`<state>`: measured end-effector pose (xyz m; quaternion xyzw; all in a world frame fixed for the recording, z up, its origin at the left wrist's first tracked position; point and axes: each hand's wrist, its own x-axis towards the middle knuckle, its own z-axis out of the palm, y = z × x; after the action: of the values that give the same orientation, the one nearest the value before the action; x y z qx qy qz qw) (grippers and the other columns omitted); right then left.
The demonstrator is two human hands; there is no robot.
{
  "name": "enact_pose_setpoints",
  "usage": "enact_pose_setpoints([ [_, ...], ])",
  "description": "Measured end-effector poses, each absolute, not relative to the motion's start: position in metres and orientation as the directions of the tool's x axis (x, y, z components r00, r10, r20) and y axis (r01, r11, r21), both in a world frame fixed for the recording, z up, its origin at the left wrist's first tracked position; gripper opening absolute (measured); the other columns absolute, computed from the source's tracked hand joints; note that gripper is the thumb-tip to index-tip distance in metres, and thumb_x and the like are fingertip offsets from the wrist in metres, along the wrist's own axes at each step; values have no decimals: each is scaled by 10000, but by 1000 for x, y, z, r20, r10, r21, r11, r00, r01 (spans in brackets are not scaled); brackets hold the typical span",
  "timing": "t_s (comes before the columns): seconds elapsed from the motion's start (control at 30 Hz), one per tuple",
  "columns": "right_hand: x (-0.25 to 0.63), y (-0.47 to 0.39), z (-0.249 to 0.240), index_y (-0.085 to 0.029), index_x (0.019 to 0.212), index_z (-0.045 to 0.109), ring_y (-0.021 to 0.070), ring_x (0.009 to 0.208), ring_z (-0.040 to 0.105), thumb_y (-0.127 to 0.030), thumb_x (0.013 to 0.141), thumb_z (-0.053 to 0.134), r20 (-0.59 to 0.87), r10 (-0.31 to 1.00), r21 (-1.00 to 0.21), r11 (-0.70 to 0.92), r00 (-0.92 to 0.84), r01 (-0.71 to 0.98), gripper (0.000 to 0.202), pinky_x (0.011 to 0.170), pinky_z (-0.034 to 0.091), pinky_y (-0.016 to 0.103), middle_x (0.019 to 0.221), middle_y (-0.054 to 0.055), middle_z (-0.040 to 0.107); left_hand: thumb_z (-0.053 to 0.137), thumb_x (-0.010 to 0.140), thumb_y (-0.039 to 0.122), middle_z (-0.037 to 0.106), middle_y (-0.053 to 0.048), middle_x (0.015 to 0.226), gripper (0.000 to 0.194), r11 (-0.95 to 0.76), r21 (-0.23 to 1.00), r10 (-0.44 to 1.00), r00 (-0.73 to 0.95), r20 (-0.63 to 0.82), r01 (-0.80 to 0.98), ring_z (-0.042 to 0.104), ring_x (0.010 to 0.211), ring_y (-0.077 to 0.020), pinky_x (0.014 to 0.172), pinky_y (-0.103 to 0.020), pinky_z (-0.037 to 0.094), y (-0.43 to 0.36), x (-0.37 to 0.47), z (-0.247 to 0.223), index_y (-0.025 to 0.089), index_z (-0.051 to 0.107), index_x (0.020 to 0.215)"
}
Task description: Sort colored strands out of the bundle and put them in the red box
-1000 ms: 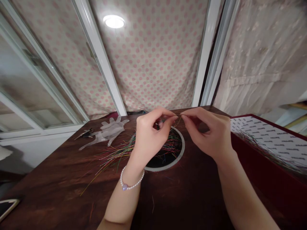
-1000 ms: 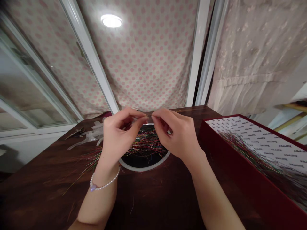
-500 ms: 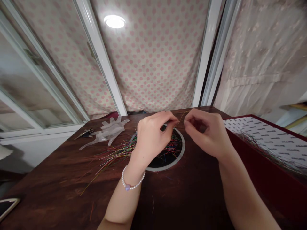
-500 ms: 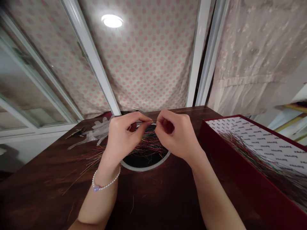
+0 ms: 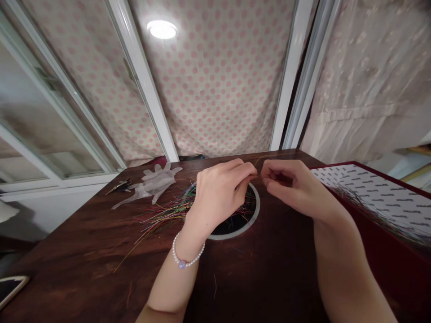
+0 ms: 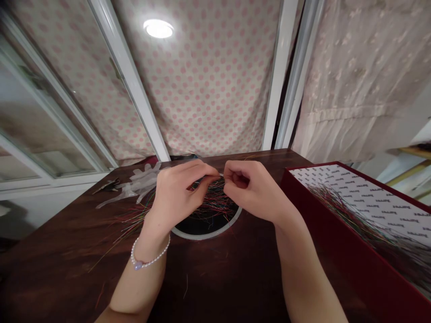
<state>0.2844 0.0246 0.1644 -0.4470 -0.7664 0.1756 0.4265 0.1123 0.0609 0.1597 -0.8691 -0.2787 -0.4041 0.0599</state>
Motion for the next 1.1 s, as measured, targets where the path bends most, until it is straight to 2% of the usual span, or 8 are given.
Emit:
enact_pose_setpoints([
  [0.33,300,28,165,-164,625,452,71,552,320,-106,725,458,237,869,-658,472,-434,586,117,485,266,219,585,-49,376,513,825,96,678,28,726,183,-868,69,451,722,524,492,605,702,-151,663,-280,427,68,109,163,221,642,788],
  [0.47,296,33,163,-154,675,537,69,546,408,-209,812,504,364,883,-744,467,-296,477,151,498,323,207,583,-42,451,514,801,74,694,16,706,177,-836,354,549,640,537,420,637,672,-148,661,-284,457,73,111,161,207,623,757],
  [0.57,285,39,159,-154,793,578,86,629,524,-322,862,515,522,852,-816,512,-38,269,192,556,411,204,684,-4,563,541,824,137,714,-15,730,109,-728,660,661,445,604,185,677,717,-156,661,-275,499,76,114,159,195,600,753],
  [0.63,277,42,156,-156,841,576,100,704,571,-357,867,526,516,855,-850,505,52,150,209,628,461,220,769,21,602,571,831,187,723,-24,737,85,-641,768,725,319,610,-13,692,725,-160,685,-283,525,77,116,160,198,575,747],
  [0.77,261,43,151,-157,905,552,105,786,599,-383,880,516,392,906,-919,392,-162,-31,230,784,486,268,837,30,606,584,841,201,734,-5,741,96,-564,790,771,189,608,-240,704,749,-154,778,-315,541,76,120,160,213,538,758],
  [0.83,253,42,149,-168,927,519,104,767,601,-388,883,514,325,892,-946,300,-314,-125,225,772,497,278,819,18,593,582,846,202,735,-1,746,101,-538,791,782,178,598,-292,706,788,-160,803,-328,540,75,121,160,216,529,761],
  [0.97,242,41,145,-180,908,486,47,520,454,-351,868,543,273,872,-949,173,-406,-266,185,536,460,197,642,-54,482,589,839,196,733,10,737,117,-444,800,804,214,554,-404,703,843,-162,825,-324,537,77,121,159,216,512,754],
  [1.1,237,44,139,-173,849,512,29,413,173,-313,886,496,286,892,-944,200,-349,-263,146,349,142,149,533,-98,280,586,832,238,735,-8,808,129,-362,826,844,223,487,-432,702,842,-166,631,-239,540,79,120,160,212,490,749],
])
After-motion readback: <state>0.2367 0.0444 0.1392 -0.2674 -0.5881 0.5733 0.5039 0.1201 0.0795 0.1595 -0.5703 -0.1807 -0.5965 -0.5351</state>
